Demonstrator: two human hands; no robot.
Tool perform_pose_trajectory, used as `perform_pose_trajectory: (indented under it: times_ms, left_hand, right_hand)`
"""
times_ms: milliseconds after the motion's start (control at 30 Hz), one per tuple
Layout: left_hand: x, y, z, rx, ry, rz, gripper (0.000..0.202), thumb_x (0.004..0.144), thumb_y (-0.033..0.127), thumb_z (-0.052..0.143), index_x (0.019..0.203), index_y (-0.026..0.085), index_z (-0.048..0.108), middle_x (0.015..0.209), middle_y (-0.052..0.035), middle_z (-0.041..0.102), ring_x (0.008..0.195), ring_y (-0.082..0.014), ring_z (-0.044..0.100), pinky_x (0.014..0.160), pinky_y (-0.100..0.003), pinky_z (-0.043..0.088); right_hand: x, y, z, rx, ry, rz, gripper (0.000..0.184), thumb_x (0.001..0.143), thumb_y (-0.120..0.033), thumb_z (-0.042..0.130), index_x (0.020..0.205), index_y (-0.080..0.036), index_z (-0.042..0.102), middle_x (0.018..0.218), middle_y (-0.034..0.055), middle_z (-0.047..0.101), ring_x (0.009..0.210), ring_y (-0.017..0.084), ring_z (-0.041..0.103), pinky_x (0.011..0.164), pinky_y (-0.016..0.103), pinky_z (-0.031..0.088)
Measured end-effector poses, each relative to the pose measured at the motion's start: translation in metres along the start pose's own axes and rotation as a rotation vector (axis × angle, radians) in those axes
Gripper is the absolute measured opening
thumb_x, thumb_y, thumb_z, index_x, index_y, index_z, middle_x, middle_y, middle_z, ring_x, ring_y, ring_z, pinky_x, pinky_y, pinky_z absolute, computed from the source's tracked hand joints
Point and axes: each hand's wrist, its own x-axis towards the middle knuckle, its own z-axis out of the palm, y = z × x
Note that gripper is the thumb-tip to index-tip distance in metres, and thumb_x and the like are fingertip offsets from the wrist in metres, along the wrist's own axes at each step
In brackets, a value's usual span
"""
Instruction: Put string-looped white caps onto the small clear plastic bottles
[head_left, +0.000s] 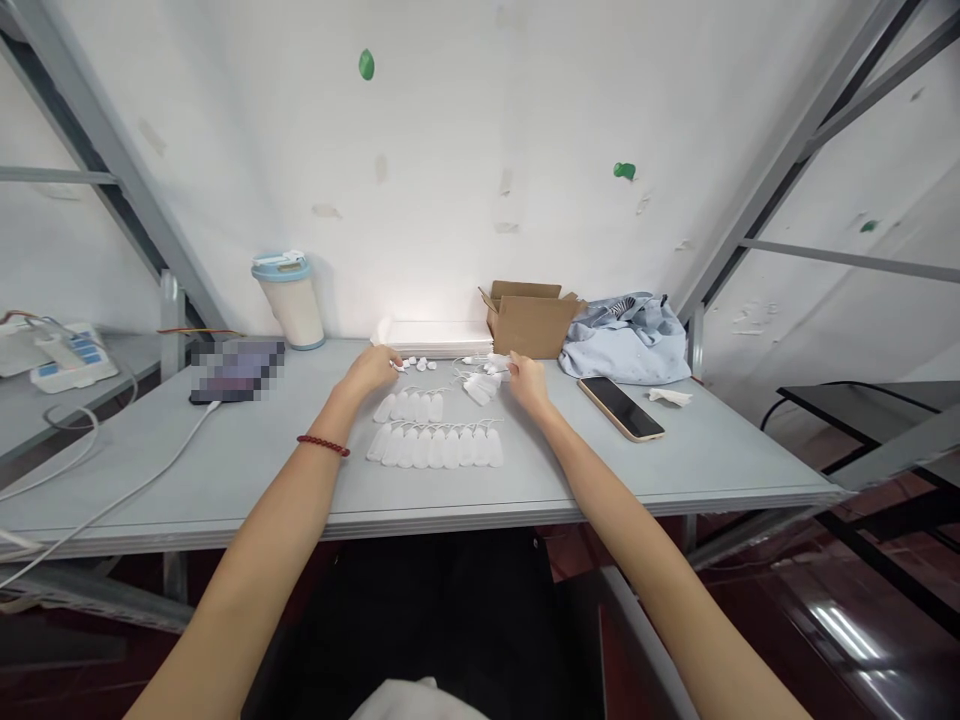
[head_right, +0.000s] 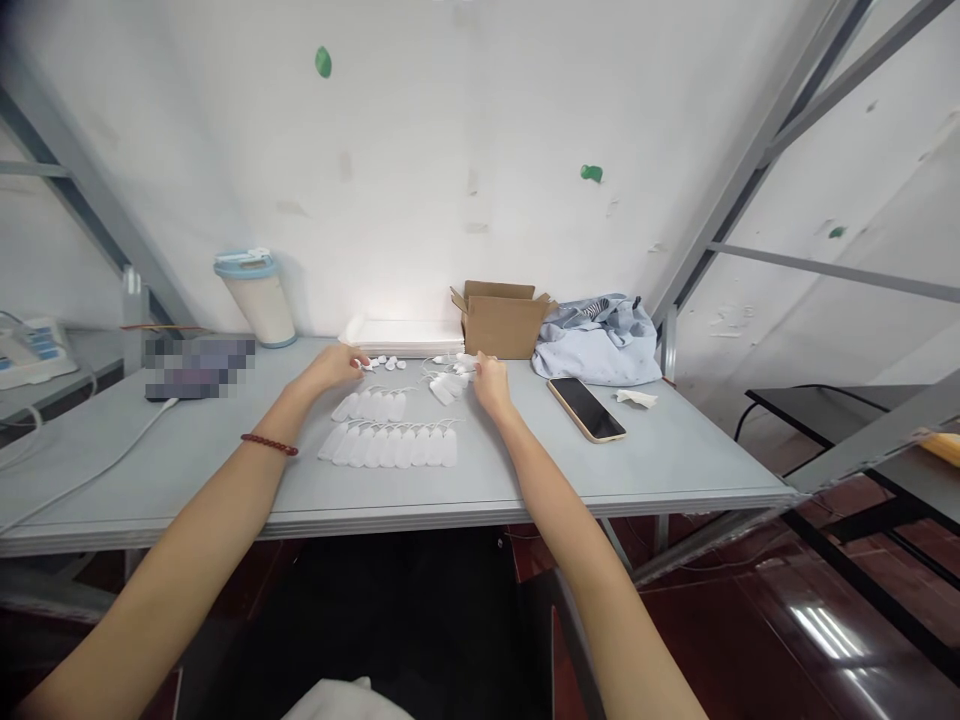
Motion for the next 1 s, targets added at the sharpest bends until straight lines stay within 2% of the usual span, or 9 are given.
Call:
perform_pose_trajectory:
  times_ms: [100, 200, 300, 433, 567, 667, 767, 867, 1000]
  left_hand:
    - [0.001, -0.003, -0.001, 0.034, -0.02, -0.021, 0.038, 0.062, 0.013, 0.057, 0.096, 0.018, 0.072, 0.095, -0.0097, 0.072, 0.09, -0.0258, 0.065, 0.074, -0.028, 0.047]
    - [0.003, -0.006, -0.001, 0.061, -0.042, -0.04, 0.038, 0.06, 0.011, 0.058, 0.094, 0.019, 0.073, 0.095, -0.0101, 0.072, 0.089, -0.0262, 0.065, 0.072, -0.027, 0.047]
    - [0.005, -0.008, -0.001, 0.073, -0.076, -0.036, 0.036, 0.057, 0.01, 0.058, 0.088, 0.018, 0.074, 0.094, -0.0104, 0.073, 0.089, -0.0268, 0.066, 0.071, -0.026, 0.047]
    - [0.007, -0.011, 0.002, 0.042, -0.1, -0.052, 0.032, 0.056, 0.012, 0.057, 0.083, 0.019, 0.073, 0.089, -0.009, 0.073, 0.085, -0.0255, 0.066, 0.07, -0.025, 0.048]
    - [0.007, -0.011, 0.005, 0.002, -0.077, -0.039, 0.024, 0.055, 0.014, 0.058, 0.073, 0.02, 0.072, 0.079, -0.0074, 0.072, 0.08, -0.0247, 0.066, 0.068, -0.025, 0.048]
    - [0.006, -0.009, 0.004, -0.019, -0.066, -0.04, 0.021, 0.054, 0.015, 0.057, 0.069, 0.02, 0.071, 0.074, -0.0066, 0.071, 0.076, -0.0243, 0.065, 0.065, -0.025, 0.047]
    - [0.003, -0.005, 0.002, -0.036, -0.077, -0.042, 0.019, 0.056, 0.015, 0.056, 0.067, 0.019, 0.07, 0.062, -0.0053, 0.068, 0.07, -0.0237, 0.065, 0.064, -0.026, 0.046]
    - [0.001, -0.002, 0.0, -0.051, -0.087, -0.041, 0.015, 0.056, 0.014, 0.056, 0.061, 0.02, 0.069, 0.052, -0.0038, 0.063, 0.064, -0.0229, 0.064, 0.065, -0.027, 0.046]
    - [-0.001, 0.001, -0.002, -0.071, -0.082, -0.033, 0.015, 0.054, 0.013, 0.055, 0.058, 0.02, 0.068, 0.055, -0.0037, 0.065, 0.066, -0.0224, 0.064, 0.062, -0.025, 0.045]
  right_hand:
    - [0.0, -0.002, -0.001, 0.038, -0.022, 0.007, 0.033, 0.084, -0.006, 0.044, 0.108, -0.008, 0.067, 0.095, 0.0177, 0.069, 0.088, 0.025, 0.062, 0.079, 0.032, 0.042]
    - [0.001, -0.001, 0.001, 0.145, 0.009, 0.025, 0.037, 0.081, -0.007, 0.046, 0.113, -0.01, 0.065, 0.106, 0.0179, 0.067, 0.091, 0.025, 0.062, 0.083, 0.036, 0.044]
    - [0.0, -0.002, 0.001, 0.235, 0.051, 0.049, 0.039, 0.079, -0.008, 0.047, 0.114, -0.011, 0.064, 0.109, 0.017, 0.065, 0.088, 0.023, 0.062, 0.084, 0.037, 0.046]
    - [-0.005, -0.009, -0.003, 0.307, 0.1, -0.036, 0.028, 0.079, -0.014, 0.053, 0.105, -0.012, 0.065, 0.105, 0.015, 0.063, 0.08, 0.02, 0.06, 0.08, 0.035, 0.047]
    - [-0.015, -0.023, -0.007, 0.354, -0.017, -0.226, 0.02, 0.078, -0.027, 0.063, 0.093, -0.014, 0.065, 0.095, 0.0098, 0.062, 0.081, 0.019, 0.056, 0.074, 0.031, 0.046]
    - [-0.021, -0.032, -0.007, 0.347, -0.139, -0.31, 0.017, 0.076, -0.03, 0.066, 0.085, -0.016, 0.063, 0.088, 0.0065, 0.062, 0.084, 0.018, 0.055, 0.076, 0.03, 0.044]
    - [-0.023, -0.036, -0.007, 0.314, -0.226, -0.325, 0.015, 0.073, -0.028, 0.067, 0.08, -0.016, 0.061, 0.084, 0.0049, 0.061, 0.081, 0.018, 0.053, 0.077, 0.03, 0.042]
    - [-0.021, -0.035, -0.007, 0.3, -0.255, -0.315, 0.012, 0.071, -0.024, 0.067, 0.078, -0.016, 0.06, 0.083, 0.0041, 0.061, 0.079, 0.017, 0.052, 0.076, 0.03, 0.04]
    - [-0.018, -0.029, -0.005, 0.273, -0.235, -0.29, 0.008, 0.069, -0.017, 0.065, 0.074, -0.016, 0.06, 0.08, 0.0029, 0.06, 0.078, 0.016, 0.051, 0.075, 0.029, 0.039]
